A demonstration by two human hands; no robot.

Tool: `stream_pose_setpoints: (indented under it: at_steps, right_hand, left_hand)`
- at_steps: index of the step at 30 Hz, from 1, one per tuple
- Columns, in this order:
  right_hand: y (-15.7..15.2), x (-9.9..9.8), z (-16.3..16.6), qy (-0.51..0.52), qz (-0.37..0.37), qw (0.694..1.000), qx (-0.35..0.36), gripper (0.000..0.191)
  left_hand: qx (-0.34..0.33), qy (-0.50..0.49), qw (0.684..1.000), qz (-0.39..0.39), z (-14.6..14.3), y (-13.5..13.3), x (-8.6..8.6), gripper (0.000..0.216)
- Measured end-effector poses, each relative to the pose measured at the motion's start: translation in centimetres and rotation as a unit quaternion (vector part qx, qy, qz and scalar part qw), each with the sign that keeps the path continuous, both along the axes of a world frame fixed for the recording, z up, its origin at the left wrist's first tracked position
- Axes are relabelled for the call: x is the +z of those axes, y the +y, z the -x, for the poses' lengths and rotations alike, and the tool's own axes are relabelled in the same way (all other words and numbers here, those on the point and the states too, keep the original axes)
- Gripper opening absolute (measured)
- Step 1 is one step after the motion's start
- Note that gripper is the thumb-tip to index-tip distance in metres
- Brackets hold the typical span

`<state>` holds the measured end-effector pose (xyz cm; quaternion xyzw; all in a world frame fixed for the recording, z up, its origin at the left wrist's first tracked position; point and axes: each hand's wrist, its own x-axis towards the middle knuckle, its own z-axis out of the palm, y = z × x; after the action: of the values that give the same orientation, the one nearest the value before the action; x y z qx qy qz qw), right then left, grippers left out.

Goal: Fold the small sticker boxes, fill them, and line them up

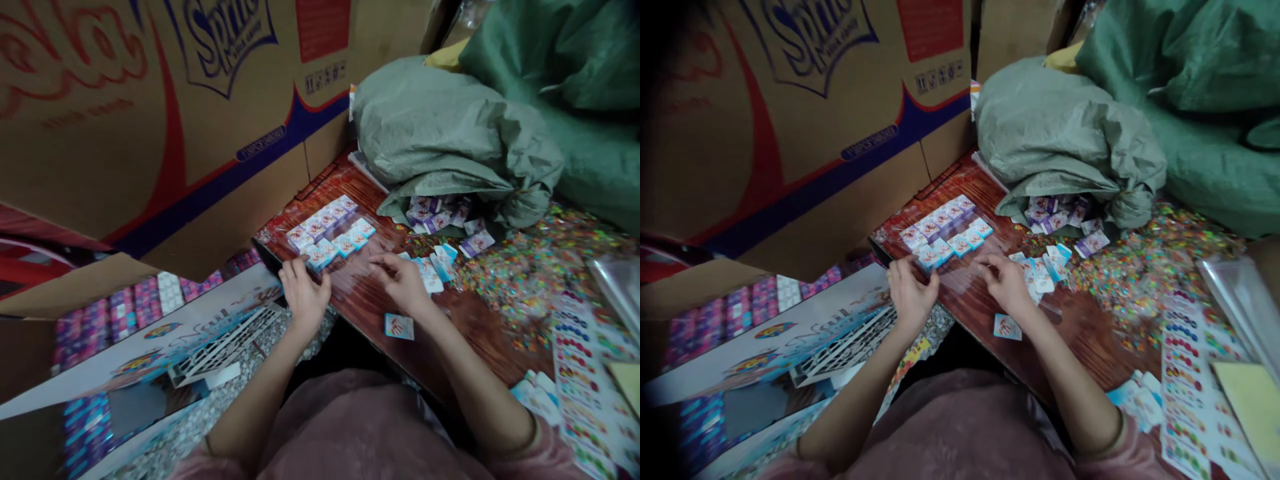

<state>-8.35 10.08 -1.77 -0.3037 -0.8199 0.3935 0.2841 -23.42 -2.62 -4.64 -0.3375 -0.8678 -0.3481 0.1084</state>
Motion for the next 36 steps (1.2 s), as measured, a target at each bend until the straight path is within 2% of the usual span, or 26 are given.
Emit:
stream_pose_setpoints:
  at_steps: [3,5,7,10,13,15,17,19,22,24,26,29,31,33,36]
  right_hand:
    - [-0.5,1.2,-5.0,-0.04,0.006,0.999,-0.03,0.019]
    - [-1.7,1.5,-7.7,-0.104,-0.006,0.994,0.007,0.018]
    - [-3.2,1.3,-9.7,-0.204,-0.05,0.975,0.071,0.019]
    - [-4.7,0.6,-10.7,-0.31,-0.115,0.939,0.09,0.027]
    - [-4.5,0.2,-9.2,-0.261,-0.107,0.957,0.071,0.023]
    - [-3.8,0.4,-7.1,-0.203,-0.085,0.974,0.049,0.023]
    - [-3.1,0.9,-4.7,-0.186,-0.084,0.978,0.038,0.027]
    - [-2.5,1.3,-2.4,-0.216,-0.12,0.967,0.056,0.03]
    - [-1.7,1.5,0.2,-0.268,-0.188,0.937,0.122,0.039]
    - [-1.2,1.1,1.2,-0.256,-0.213,0.928,0.164,0.044]
    - [-0.8,0.6,1.7,-0.21,-0.231,0.933,0.181,0.046]
    - [-0.7,-0.2,2.0,-0.166,-0.225,0.955,0.104,0.033]
    - [-1.1,-0.7,2.3,-0.195,-0.199,0.96,0.024,0.019]
    - [-1.7,-1.1,2.8,-0.256,-0.186,0.948,-0.025,0.029]
    - [-2.4,-1.7,3.9,-0.321,-0.197,0.925,-0.049,0.042]
  left_hand:
    - [-0.012,0.018,0.999,0.025,0.1,0.4,0.1,0.039]
    - [-0.021,0.02,0.999,0.04,0.0,0.6,0.1,0.04]
    - [-0.023,0.025,0.998,0.054,0.0,0.6,0.0,0.041]
    - [-0.018,0.039,0.996,0.076,-0.1,0.7,0.0,0.041]
    - [-0.013,0.051,0.994,0.092,-0.1,0.8,0.2,0.038]
    - [-0.012,0.058,0.994,0.097,-0.1,0.9,0.5,0.037]
    - [-0.015,0.064,0.993,0.099,0.0,1.0,0.7,0.037]
    - [-0.019,0.069,0.992,0.102,0.2,1.1,0.9,0.037]
    - [-0.025,0.075,0.991,0.108,0.6,1.1,0.8,0.037]
    - [-0.031,0.075,0.99,0.114,0.9,1.1,0.7,0.037]
    - [-0.036,0.069,0.99,0.121,1.1,1.1,0.5,0.035]
    - [-0.036,0.066,0.99,0.122,1.1,1.1,0.3,0.03]
    - [-0.037,0.069,0.991,0.11,1.0,1.2,0.2,0.03]
    - [-0.037,0.069,0.992,0.097,0.8,1.3,0.1,0.03]
    - [-0.036,0.066,0.994,0.085,0.7,1.4,-0.1,0.028]
